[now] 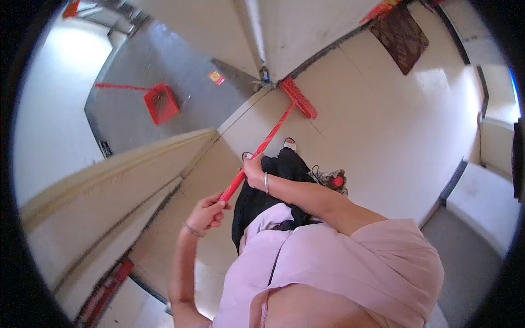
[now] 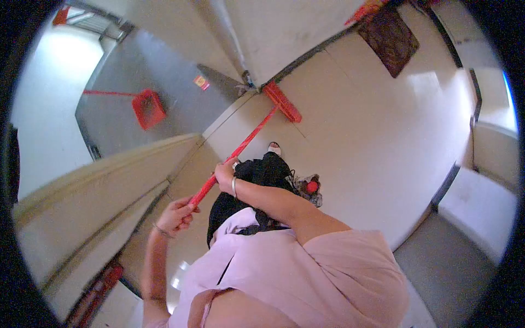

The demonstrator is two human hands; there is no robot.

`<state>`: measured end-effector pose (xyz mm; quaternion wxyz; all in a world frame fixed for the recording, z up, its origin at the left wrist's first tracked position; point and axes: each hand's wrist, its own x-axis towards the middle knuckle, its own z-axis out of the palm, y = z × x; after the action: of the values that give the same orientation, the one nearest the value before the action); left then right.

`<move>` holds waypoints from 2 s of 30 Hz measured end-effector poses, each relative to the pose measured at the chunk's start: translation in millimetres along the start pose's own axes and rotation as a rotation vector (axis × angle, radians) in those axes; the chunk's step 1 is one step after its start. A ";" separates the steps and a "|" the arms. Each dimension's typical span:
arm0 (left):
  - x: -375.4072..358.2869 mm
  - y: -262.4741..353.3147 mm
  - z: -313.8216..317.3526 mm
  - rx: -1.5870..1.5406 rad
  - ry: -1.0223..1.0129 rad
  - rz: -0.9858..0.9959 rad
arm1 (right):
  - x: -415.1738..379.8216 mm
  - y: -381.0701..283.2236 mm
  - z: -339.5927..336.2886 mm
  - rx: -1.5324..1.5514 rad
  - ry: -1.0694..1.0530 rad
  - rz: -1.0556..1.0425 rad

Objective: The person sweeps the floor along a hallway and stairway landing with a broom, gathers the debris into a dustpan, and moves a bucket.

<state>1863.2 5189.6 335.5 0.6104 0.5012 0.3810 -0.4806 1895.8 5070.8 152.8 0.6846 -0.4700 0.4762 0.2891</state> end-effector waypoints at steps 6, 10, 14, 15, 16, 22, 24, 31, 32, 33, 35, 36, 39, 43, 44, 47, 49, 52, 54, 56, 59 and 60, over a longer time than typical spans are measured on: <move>-11.8 0.6 -37.6 0.195 -0.179 0.052 | 37.9 57.9 -13.3 0.061 0.164 -0.200; 46.2 -14.6 -11.3 -0.202 -0.380 0.286 | 44.1 7.0 -74.5 0.178 0.047 -0.155; 79.2 -34.6 11.1 -0.187 -0.194 0.815 | 103.4 -20.4 -106.4 -0.169 0.039 -0.218; 85.1 -41.4 7.0 -0.136 -0.064 0.935 | 118.2 -9.5 -95.4 -0.191 0.023 -0.185; 87.4 -44.7 1.6 -0.085 0.071 1.051 | 132.5 6.8 -75.9 -0.114 -0.004 -0.123; -15.4 -48.7 -89.1 -0.277 0.605 1.033 | 61.4 83.6 122.0 0.099 0.105 0.040; -33.9 -53.0 -114.2 -0.333 0.657 1.234 | 55.6 114.8 172.0 -0.068 0.041 -0.095; -72.7 -44.8 -142.7 -0.257 0.663 1.624 | -48.4 75.4 221.5 0.147 -0.318 0.014; -75.5 -47.2 -144.3 -0.279 0.641 1.661 | -49.0 76.9 216.3 0.161 -0.294 0.035; -76.2 -48.7 -145.5 -0.301 0.623 1.696 | -54.6 72.8 209.1 0.173 -0.270 0.059; -71.3 -50.8 -146.7 -0.375 0.500 1.618 | -70.9 62.0 189.3 0.167 -0.210 0.096; -68.1 -50.9 -147.5 -0.413 0.447 1.579 | -77.0 55.8 178.3 0.147 -0.178 0.107; -58.1 -42.6 -142.8 -0.353 0.359 1.406 | -31.3 67.7 136.8 0.170 -0.184 0.251; -54.3 -39.1 -136.0 -0.140 0.359 1.340 | 32.9 90.7 111.9 0.127 -0.617 0.489; -59.7 -35.5 -135.9 -0.075 0.377 1.305 | 46.8 96.0 108.4 0.150 -0.825 0.569; -75.4 -11.3 -148.8 0.045 0.404 1.347 | -57.5 48.3 167.3 -0.077 -1.053 0.219; -80.4 8.1 -158.6 0.093 0.403 1.424 | -76.0 29.6 191.4 -0.387 -1.190 -0.299; -85.7 31.3 -165.2 0.135 0.381 1.493 | -31.5 12.6 218.5 -0.732 -1.212 -0.488; -93.2 42.2 -169.1 0.139 0.369 1.498 | -75.4 -5.2 215.0 -0.806 -1.113 -0.309; -104.6 45.1 -172.4 0.196 0.347 1.508 | -100.9 -1.9 222.1 -0.492 -1.064 -0.411; -126.8 47.9 -171.3 0.344 0.254 1.516 | -119.7 9.3 229.4 -0.047 -0.955 -0.197; -132.1 49.5 -171.7 0.368 0.213 1.521 | -113.5 12.0 233.5 -0.023 -0.938 -0.048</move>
<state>1881.2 5386.4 437.2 0.6390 0.7606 -0.0955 0.0639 1931.4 5296.0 277.6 0.8271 -0.3069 0.1012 0.4598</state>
